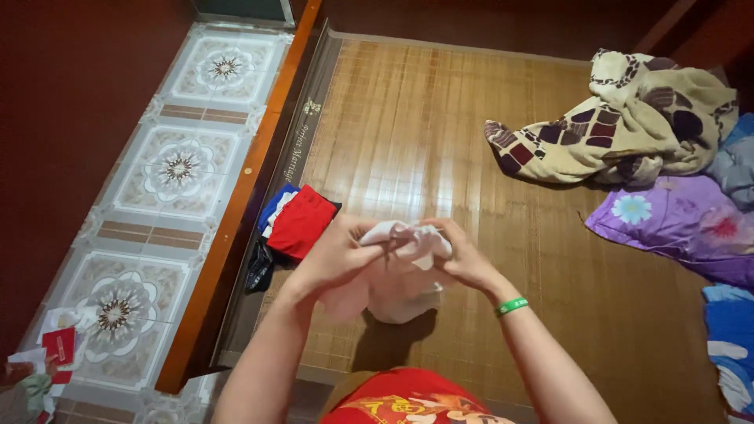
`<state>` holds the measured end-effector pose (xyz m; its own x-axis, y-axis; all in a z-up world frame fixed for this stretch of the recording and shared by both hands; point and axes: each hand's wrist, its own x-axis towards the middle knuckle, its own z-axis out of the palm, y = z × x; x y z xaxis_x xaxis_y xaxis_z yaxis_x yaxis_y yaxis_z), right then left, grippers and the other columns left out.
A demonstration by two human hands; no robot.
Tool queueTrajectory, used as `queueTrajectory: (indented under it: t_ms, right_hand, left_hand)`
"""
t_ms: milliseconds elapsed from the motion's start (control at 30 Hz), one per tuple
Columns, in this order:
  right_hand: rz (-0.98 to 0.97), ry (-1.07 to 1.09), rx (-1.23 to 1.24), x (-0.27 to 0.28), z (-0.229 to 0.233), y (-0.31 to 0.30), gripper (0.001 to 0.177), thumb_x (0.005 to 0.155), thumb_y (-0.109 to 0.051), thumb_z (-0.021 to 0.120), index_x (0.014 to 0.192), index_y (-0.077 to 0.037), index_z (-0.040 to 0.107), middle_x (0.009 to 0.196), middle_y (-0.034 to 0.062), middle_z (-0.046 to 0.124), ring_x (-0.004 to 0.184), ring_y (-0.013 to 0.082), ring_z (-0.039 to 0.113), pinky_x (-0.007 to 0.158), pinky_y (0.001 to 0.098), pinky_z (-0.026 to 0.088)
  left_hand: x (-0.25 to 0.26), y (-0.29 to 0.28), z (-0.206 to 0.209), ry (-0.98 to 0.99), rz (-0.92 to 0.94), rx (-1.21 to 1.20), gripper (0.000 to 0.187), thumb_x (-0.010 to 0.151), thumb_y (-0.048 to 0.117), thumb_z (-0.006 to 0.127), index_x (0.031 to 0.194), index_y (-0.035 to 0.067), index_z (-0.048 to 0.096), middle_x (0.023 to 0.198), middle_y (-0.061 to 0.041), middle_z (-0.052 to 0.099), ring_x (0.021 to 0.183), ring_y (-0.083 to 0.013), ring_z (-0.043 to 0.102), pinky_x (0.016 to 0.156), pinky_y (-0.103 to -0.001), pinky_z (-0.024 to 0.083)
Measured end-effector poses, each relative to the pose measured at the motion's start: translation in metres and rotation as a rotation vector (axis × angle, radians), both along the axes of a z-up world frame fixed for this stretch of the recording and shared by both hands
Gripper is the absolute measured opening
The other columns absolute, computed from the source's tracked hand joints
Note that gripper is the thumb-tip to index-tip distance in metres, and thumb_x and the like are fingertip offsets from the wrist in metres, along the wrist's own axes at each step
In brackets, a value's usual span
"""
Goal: Folding various items of clothing including pants and a shirt on a floor mat.
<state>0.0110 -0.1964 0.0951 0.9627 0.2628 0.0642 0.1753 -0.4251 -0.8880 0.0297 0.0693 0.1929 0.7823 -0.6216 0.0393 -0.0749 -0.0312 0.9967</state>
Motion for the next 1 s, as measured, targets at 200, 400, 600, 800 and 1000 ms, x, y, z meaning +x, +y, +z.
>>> queueTrajectory:
  t_ms: [200, 400, 600, 800, 1000]
  right_hand:
    - [-0.229, 0.130, 0.473, 0.013, -0.030, -0.025, 0.042, 0.085, 0.001, 0.048, 0.122, -0.006, 0.067, 0.114, 0.0052, 0.069, 0.108, 0.0170, 0.068, 0.095, 0.0320, 0.057]
    - [-0.179, 0.246, 0.665, -0.002, 0.063, -0.008, 0.034, 0.099, -0.014, 0.058, 0.133, -0.008, 0.060, 0.112, 0.0008, 0.068, 0.100, 0.0078, 0.064, 0.082, 0.0238, 0.057]
    - [-0.134, 0.230, 0.435, 0.002, 0.051, -0.040, 0.023, 0.096, -0.017, 0.066, 0.112, -0.003, 0.072, 0.101, 0.0020, 0.072, 0.089, 0.0095, 0.067, 0.078, 0.0253, 0.059]
    - [-0.038, -0.275, 0.038, 0.000, 0.076, -0.049, 0.019, 0.102, -0.019, 0.068, 0.102, 0.000, 0.068, 0.105, 0.0021, 0.060, 0.092, 0.0128, 0.057, 0.076, 0.0258, 0.050]
    - [-0.381, -0.116, 0.038, 0.012, 0.061, -0.044, 0.017, 0.105, -0.020, 0.060, 0.103, -0.003, 0.064, 0.086, 0.0022, 0.066, 0.075, 0.0087, 0.062, 0.064, 0.0244, 0.053]
  left_hand:
    - [0.019, 0.038, 0.011, -0.255, 0.152, 0.090, 0.024, 0.093, 0.006, 0.070, 0.116, 0.003, 0.076, 0.090, -0.002, 0.079, 0.083, -0.0047, 0.066, 0.073, -0.024, 0.054]
    - [0.024, 0.072, 0.023, -0.338, 0.466, 0.187, 0.026, 0.089, 0.008, 0.070, 0.113, 0.005, 0.078, 0.102, -0.003, 0.081, 0.094, -0.0068, 0.072, 0.083, -0.024, 0.057]
    - [0.017, 0.098, 0.020, -0.115, 0.371, 0.461, 0.033, 0.073, 0.012, 0.089, 0.102, 0.003, 0.077, 0.090, -0.003, 0.077, 0.082, -0.0097, 0.069, 0.073, -0.028, 0.057]
    - [0.022, 0.111, -0.012, -0.185, 0.280, 0.515, 0.016, 0.083, 0.007, 0.084, 0.090, -0.002, 0.073, 0.080, -0.007, 0.061, 0.075, -0.0133, 0.057, 0.067, -0.031, 0.049]
    - [0.042, 0.114, -0.013, -0.884, 0.419, 0.511, 0.014, 0.078, 0.007, 0.073, 0.092, 0.005, 0.070, 0.100, -0.014, 0.068, 0.095, -0.0332, 0.063, 0.078, -0.042, 0.052]
